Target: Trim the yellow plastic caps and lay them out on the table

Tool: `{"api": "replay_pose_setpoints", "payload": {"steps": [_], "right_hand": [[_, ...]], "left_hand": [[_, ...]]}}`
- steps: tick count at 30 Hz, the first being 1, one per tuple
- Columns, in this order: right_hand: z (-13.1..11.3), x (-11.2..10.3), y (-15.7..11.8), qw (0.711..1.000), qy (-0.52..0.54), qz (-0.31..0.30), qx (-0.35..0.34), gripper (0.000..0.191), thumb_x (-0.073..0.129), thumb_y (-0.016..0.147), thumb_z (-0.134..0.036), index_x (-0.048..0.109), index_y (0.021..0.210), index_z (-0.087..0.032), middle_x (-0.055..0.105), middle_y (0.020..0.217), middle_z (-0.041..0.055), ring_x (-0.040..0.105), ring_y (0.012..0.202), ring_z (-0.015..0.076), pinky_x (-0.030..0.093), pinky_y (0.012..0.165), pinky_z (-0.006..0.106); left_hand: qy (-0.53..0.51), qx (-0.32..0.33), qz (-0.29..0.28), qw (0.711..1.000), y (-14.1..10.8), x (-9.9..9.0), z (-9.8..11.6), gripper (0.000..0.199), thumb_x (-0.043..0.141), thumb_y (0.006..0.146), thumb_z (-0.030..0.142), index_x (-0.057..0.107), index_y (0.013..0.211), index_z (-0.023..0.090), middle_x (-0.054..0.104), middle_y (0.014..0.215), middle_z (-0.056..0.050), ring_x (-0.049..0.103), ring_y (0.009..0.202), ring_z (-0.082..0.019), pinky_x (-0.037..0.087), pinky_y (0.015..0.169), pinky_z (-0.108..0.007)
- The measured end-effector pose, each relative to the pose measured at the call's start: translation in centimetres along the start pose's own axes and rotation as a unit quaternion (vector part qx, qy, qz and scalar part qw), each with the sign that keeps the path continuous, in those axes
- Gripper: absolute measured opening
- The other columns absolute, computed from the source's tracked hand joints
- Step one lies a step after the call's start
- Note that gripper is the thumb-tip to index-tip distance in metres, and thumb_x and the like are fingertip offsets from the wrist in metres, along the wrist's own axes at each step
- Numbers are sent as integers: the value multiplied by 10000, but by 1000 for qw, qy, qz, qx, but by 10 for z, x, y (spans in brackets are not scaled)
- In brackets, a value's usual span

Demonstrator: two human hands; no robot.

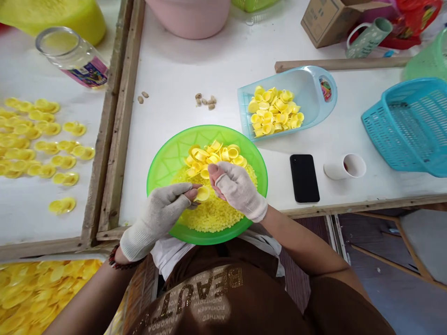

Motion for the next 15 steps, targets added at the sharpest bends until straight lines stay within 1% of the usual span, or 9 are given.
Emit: {"api": "replay_pose_setpoints", "payload": {"steps": [2, 4, 6, 8, 12, 15], "right_hand": [[-4, 7, 3, 991, 135, 26, -4, 488, 548, 998, -622, 489, 721, -225, 398, 562, -77, 367, 428, 72, 278, 424, 242], [-7, 14, 6, 979, 197, 43, -18, 492, 599, 963, -644, 506, 724, -224, 414, 585, -70, 418, 455, 77, 315, 438, 238], [-9, 19, 8, 974, 219, 54, -27, 511, 636, 922, -679, 512, 720, -226, 419, 594, -65, 455, 483, 86, 352, 456, 242], [-9, 20, 8, 973, 221, 63, -23, 527, 644, 901, -706, 512, 720, -229, 409, 584, -66, 457, 482, 91, 349, 452, 245], [-11, 12, 7, 972, 216, 89, -11, 525, 633, 908, -707, 512, 727, -229, 382, 561, -77, 400, 441, 79, 295, 421, 240], [-12, 8, 6, 971, 217, 94, -28, 527, 632, 906, -711, 512, 730, -229, 398, 573, -74, 430, 451, 80, 318, 431, 238]], "left_hand": [[-32, -8, -49, 998, 3, 12, 0, 313, 562, 964, 399, 710, 824, 161, 732, 774, -33, 680, 711, -182, 532, 681, -273], [-59, -18, -82, 995, 4, 21, 2, 315, 551, 964, 407, 698, 839, 158, 724, 766, -34, 682, 715, -187, 536, 692, -279], [-75, -27, -93, 992, 5, 27, 4, 319, 543, 960, 409, 686, 829, 156, 716, 748, -37, 684, 711, -193, 537, 688, -283], [-81, -29, -92, 992, 5, 29, 6, 316, 539, 957, 403, 684, 825, 155, 713, 734, -37, 681, 703, -192, 534, 684, -284], [-86, -24, -85, 992, 3, 26, 7, 299, 571, 953, 398, 691, 827, 155, 714, 736, -32, 669, 694, -175, 526, 682, -268], [-113, -27, -83, 990, 4, 24, 5, 302, 603, 943, 418, 702, 843, 151, 712, 737, -29, 671, 685, -167, 534, 672, -258]]}}
Point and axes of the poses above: each hand's wrist, its own y-axis towards the middle knuckle, its own x-axis out of the palm, z = x × y, the point moved 5 cm from there along y, towards the middle knuckle
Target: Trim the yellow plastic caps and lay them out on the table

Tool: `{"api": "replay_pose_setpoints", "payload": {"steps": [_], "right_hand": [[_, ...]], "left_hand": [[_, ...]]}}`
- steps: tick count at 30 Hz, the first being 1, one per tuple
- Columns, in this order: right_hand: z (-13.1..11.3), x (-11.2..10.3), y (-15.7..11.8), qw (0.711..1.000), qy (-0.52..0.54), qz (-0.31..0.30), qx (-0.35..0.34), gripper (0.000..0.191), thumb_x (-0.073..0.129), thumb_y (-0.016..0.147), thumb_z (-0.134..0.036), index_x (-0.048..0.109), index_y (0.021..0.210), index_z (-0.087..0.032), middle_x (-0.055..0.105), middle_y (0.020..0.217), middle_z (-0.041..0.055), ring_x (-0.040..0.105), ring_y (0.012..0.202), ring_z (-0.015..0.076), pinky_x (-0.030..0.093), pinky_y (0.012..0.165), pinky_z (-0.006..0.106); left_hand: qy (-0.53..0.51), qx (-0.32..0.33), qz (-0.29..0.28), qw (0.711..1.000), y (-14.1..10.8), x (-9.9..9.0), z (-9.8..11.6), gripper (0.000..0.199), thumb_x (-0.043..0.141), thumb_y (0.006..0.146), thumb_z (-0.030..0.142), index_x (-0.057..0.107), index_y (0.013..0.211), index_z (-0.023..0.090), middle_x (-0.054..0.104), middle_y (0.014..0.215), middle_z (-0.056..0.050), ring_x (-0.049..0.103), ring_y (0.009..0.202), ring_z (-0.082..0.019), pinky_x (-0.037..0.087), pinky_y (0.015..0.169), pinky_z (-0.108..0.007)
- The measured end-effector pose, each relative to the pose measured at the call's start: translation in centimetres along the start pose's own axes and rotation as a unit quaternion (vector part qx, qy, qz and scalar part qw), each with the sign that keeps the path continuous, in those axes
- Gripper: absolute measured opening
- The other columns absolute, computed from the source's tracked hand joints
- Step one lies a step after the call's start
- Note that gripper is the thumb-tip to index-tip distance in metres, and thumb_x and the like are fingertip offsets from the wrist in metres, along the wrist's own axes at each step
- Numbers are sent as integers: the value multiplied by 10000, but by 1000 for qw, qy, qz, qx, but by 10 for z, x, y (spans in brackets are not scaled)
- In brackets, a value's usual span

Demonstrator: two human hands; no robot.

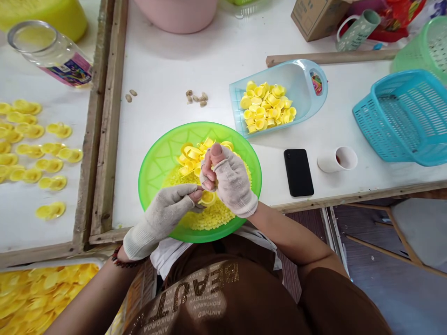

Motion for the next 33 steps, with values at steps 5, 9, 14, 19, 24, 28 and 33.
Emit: {"api": "replay_pose_setpoints", "payload": {"steps": [5, 9, 14, 19, 24, 28, 33], "right_hand": [[2, 4, -1, 999, -3, -23, -21, 504, 617, 936, -679, 539, 732, -225, 431, 590, -62, 520, 494, 99, 386, 472, 253], [3, 2, 0, 1000, 6, -8, -8, 512, 635, 921, -684, 526, 725, -224, 402, 569, -73, 437, 452, 79, 336, 441, 238], [-2, -3, 0, 1000, -8, -1, -11, 519, 604, 931, -699, 506, 735, -228, 381, 575, -77, 372, 446, 72, 306, 435, 235], [-6, -18, -5, 982, -183, -16, -44, 402, 512, 1036, -554, 507, 790, -236, 412, 596, -71, 389, 479, 89, 326, 479, 253], [-9, -26, -9, 830, -528, -111, -140, 176, 577, 1001, -280, 593, 841, -208, 615, 746, -9, 548, 701, 141, 425, 703, 308], [-18, -16, -15, 754, -578, -147, -275, 137, 575, 996, -191, 666, 896, -211, 720, 847, 27, 629, 809, 181, 452, 818, 353], [-24, -2, -25, 751, -551, -174, -320, 134, 633, 974, -177, 747, 1019, -234, 765, 901, 43, 683, 795, 191, 527, 751, 332]], "left_hand": [[-9, -16, 1, 1000, 1, 1, -1, 289, 597, 940, 395, 700, 829, 148, 706, 718, -26, 679, 666, -163, 540, 654, -252], [-17, -1, 2, 1000, 1, 1, 0, 286, 617, 938, 396, 703, 820, 150, 708, 720, -26, 675, 678, -162, 544, 664, -252], [-41, -2, 11, 999, 2, 1, -4, 275, 647, 938, 403, 741, 907, 147, 739, 782, -38, 703, 693, -172, 577, 679, -266], [-12, 42, 157, 987, -2, -16, -4, 285, 710, 913, 411, 757, 1042, 161, 765, 1000, -63, 730, 846, -196, 613, 781, -300], [-81, -4, 137, 987, -3, -21, -11, 322, 737, 899, 456, 723, 1010, 154, 720, 929, -40, 738, 793, -194, 639, 725, -310], [-54, 10, 128, 990, 0, -21, -10, 291, 716, 916, 440, 724, 978, 156, 714, 907, -33, 728, 779, -176, 622, 716, -280], [-60, 20, 116, 991, -5, -16, -3, 264, 687, 933, 403, 716, 970, 143, 724, 864, -46, 721, 752, -166, 603, 723, -266]]}}
Point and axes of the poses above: each hand's wrist, its own y-axis towards the middle knuckle, its own x-axis out of the palm, z = x × y, the point moved 5 cm from there along y, towards the middle knuckle
